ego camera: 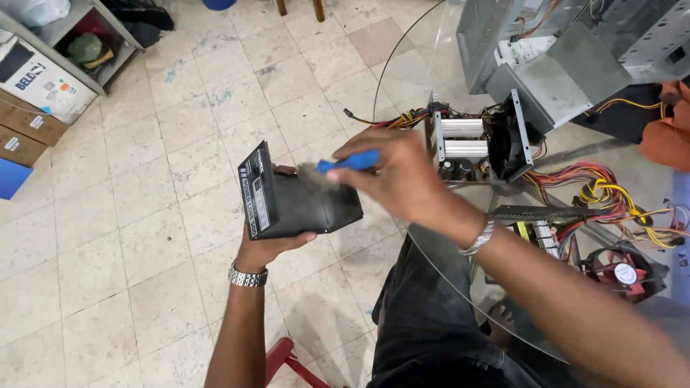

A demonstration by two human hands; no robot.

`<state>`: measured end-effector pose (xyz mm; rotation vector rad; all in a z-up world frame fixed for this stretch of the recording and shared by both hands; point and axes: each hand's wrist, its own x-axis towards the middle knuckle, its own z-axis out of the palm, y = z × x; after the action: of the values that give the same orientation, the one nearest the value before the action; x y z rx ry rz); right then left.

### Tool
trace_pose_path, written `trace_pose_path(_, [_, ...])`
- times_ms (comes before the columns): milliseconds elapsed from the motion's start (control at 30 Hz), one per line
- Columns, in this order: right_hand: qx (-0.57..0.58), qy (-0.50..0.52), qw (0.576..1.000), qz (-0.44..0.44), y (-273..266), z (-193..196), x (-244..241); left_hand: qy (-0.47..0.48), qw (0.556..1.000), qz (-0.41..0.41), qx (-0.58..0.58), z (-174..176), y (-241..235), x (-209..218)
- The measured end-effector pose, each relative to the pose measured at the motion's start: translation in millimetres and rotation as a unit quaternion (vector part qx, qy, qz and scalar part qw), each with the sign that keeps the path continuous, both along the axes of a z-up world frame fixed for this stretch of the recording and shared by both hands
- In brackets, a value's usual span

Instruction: The person uses a brush to clean dust from a computer power supply unit and its attached cables. They rotate the unit to access different sides and brush the internal components and fan area.

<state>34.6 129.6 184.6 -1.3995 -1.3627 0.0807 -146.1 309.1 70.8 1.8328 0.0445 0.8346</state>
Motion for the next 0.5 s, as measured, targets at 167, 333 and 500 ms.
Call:
trace_pose_path(167, [-0.025,-0.015,0.999,0.028,6,-43,-29,-0.006,1.0,0.011,-0.007,-14,4,0])
trace_pose_path(333, [0.012,-0.069,0.997,-0.029,17,-44,-17,0.025,0.999,0.032,0.031,-13,2,-2])
trace_pose_path(500, [-0.049,0.021,0.998,0.046,14,-43,-20,0.005,0.999,0.035,0.007,-22,27,1])
